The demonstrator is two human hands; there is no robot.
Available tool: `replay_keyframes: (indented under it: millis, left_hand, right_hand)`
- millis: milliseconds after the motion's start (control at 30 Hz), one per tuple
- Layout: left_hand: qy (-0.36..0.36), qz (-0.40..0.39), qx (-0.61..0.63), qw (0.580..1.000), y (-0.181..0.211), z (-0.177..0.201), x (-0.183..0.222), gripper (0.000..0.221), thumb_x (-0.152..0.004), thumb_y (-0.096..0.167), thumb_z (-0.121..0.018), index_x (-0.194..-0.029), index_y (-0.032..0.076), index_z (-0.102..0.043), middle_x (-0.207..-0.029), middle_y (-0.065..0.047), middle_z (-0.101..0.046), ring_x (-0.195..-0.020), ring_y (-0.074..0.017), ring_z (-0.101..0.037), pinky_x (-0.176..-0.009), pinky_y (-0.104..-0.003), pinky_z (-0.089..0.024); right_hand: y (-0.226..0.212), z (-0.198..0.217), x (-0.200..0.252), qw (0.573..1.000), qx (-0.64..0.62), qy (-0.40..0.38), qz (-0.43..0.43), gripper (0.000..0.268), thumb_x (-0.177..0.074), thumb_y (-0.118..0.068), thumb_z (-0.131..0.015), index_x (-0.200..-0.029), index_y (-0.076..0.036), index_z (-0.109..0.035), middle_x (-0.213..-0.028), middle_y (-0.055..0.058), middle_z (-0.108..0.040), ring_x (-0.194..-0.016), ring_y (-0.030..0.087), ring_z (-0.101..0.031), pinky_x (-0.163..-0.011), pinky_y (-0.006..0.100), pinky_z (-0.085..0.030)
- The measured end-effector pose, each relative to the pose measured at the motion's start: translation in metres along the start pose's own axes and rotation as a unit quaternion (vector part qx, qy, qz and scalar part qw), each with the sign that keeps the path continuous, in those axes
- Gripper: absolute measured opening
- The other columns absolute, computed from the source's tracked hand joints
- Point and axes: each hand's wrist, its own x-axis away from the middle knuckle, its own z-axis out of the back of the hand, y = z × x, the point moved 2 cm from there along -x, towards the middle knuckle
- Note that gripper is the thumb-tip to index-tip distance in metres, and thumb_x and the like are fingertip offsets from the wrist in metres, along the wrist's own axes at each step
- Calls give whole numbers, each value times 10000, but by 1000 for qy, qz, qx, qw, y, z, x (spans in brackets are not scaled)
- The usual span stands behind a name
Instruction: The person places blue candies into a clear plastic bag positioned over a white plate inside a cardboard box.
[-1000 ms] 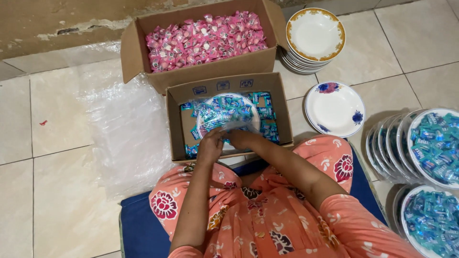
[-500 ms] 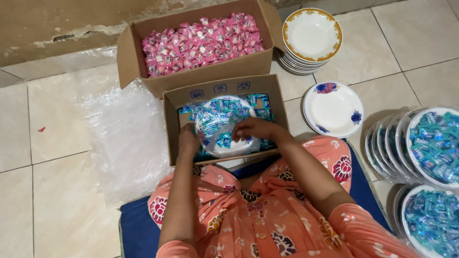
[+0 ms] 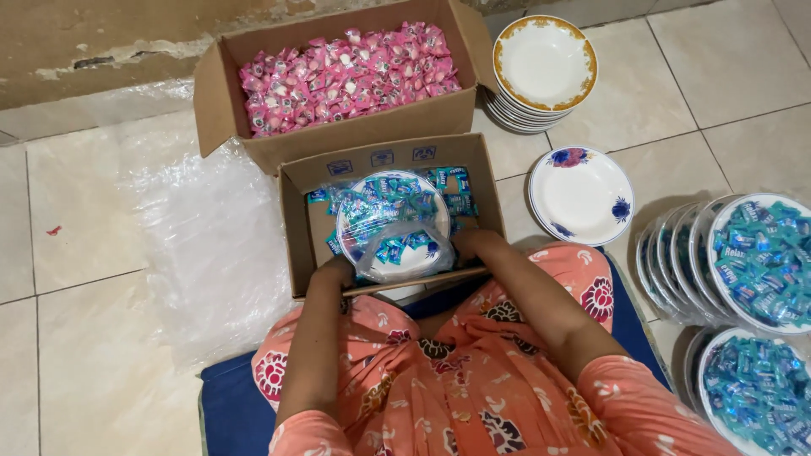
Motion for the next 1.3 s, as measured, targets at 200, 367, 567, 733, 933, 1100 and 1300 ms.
replay_keyframes:
  millis: [200,367,567,733,933,1100,1300]
  left_hand:
    - [57,15,6,998,10,12,33,496,-844,123,-693,-1323,33,-602,-1393,-251,-565,-1335,-405,-512,-1062,-530,-479]
    - [102,32,9,994,6,14,23,378,-888,153,-628,-1238,57,-733,-1290,-207,-704,-1262,-349,-649,-1015,-492,-551]
    - [196,24,16,980,-7,27,24,307,-943,153,-565,-1128,31,-777,-1094,-232,-758,-1100,-392,-719,-907,-503,-594]
    - [254,16,79,964,-27,22,9,237,-908,111,-633,-1044,9,-799,-1011,-266,-762,-1022,-447,-730,-843,-528,-607]
    - [341,-48,221,913,-56,13,-11,180,-909,83,-656,-1049,107,-768,-1056,-279,-744,-1103,-488,-672,-945,-542,-563]
    - [377,-30,212,901,-59,7,-12,151,-889,148,-678,-1026,170,-736,-1006,-240,-757,-1062,-442,-701,-923,-496,-573]
    - [381,-46,274,882,-33,26,44,154,-940,206,-640,-1081,160,-683,-1047,-286,-732,-1102,-485,-668,-938,-539,-541]
  right_hand:
    - [13,-16,-23,998,-22,55,7,568,-802,-444,-808,-1262,-123,-718,-1206,140,-740,-1093,339,-715,-859,413,-602]
    - [23,-13,-13,987,-32,155,2,480,-851,-220,-747,-1310,-95,-680,-1276,203,-681,-1187,391,-655,-961,437,-567]
    - [40,7,7,965,-129,227,-31,442,-796,-242,-799,-1226,-166,-731,-1151,167,-744,-1130,347,-706,-899,428,-600]
    - [35,26,38,953,-173,247,-36,336,-849,-187,-731,-1175,-108,-756,-1123,195,-751,-1121,388,-701,-903,472,-590]
    - [25,-10,-7,964,-145,221,-1,335,-957,-93,-544,-1209,52,-711,-1182,316,-709,-1134,466,-677,-966,549,-554]
    - [-2,4,38,973,-155,161,-61,412,-1002,-135,-403,-1214,56,-700,-1224,266,-711,-1192,410,-667,-998,516,-560]
    - [21,-8,0,966,-122,217,-61,389,-1014,-143,-411,-1153,114,-667,-1116,273,-730,-1074,408,-715,-903,542,-579]
